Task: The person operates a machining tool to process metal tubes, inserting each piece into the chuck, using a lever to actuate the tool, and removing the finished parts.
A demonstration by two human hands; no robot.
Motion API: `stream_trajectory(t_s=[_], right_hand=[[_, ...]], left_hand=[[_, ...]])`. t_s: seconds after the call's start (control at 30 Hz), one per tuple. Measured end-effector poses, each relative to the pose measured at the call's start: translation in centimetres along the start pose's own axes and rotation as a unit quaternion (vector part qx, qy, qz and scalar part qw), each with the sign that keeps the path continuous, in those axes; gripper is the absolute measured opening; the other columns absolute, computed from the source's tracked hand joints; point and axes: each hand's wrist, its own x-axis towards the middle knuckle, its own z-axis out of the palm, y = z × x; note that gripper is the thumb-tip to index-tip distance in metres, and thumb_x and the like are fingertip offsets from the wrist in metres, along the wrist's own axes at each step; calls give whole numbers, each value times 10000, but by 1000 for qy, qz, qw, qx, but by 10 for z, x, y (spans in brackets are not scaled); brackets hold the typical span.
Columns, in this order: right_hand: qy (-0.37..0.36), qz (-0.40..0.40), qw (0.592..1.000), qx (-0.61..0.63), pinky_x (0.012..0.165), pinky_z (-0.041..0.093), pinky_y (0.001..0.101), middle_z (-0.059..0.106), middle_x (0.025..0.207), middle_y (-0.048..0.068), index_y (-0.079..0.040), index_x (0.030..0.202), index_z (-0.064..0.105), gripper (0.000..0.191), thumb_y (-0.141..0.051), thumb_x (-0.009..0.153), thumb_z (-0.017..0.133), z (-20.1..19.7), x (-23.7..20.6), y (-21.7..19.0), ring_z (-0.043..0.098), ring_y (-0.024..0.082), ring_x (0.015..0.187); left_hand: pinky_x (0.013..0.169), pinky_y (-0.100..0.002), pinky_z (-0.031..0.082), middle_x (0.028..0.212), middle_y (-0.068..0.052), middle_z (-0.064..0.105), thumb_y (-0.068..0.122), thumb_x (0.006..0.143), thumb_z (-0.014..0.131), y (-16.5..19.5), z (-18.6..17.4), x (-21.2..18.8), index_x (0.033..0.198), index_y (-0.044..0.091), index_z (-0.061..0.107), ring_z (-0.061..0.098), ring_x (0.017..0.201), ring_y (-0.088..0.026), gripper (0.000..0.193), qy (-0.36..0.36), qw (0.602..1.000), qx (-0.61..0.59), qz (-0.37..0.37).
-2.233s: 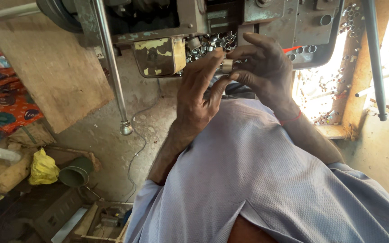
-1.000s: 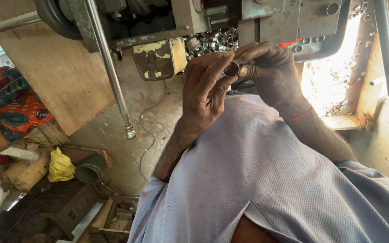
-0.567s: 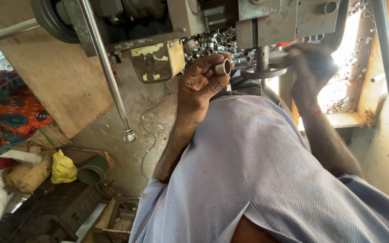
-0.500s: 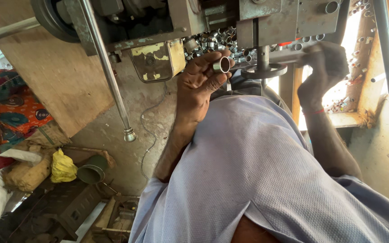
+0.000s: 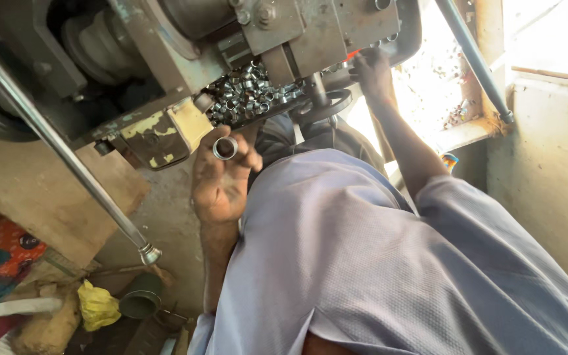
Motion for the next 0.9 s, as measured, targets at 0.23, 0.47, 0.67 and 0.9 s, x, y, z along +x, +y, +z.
stream_trajectory(t_s=[0.23,0.47,0.67,0.9], right_hand=[[49,45,990,-122,601,602,358,728,888,111,-28,1085,649,241,-190,910,686,21,21,-25,749,219,726],[33,16,961,-275,582,557,368,723,819,103,-48,1001,693,248,-213,824,743,19,40,-15,718,233,700],[-61,-148,869,-467,565,518,377,718,759,96,-65,930,731,254,-233,750,793,10,44,-13,691,245,678],[70,109,988,82,642,620,375,666,846,131,17,934,644,397,-348,856,779,-3,14,-6,714,240,737]], left_hand=[[877,-400,478,1074,-105,650,389,1133,549,3,-20,-36,1415,11,577,588,942,-237,472,35,999,29,16],[864,-417,511,998,-123,663,533,1102,517,-1,-28,-51,1315,-14,639,621,916,-254,600,86,995,34,22],[868,-414,533,1109,-137,668,330,1071,627,-6,-13,-35,1344,-12,614,633,1007,-240,437,83,988,118,53],[1003,-367,523,1284,-138,647,13,984,701,-5,4,-9,1364,13,590,628,1118,-221,396,87,984,148,52]])
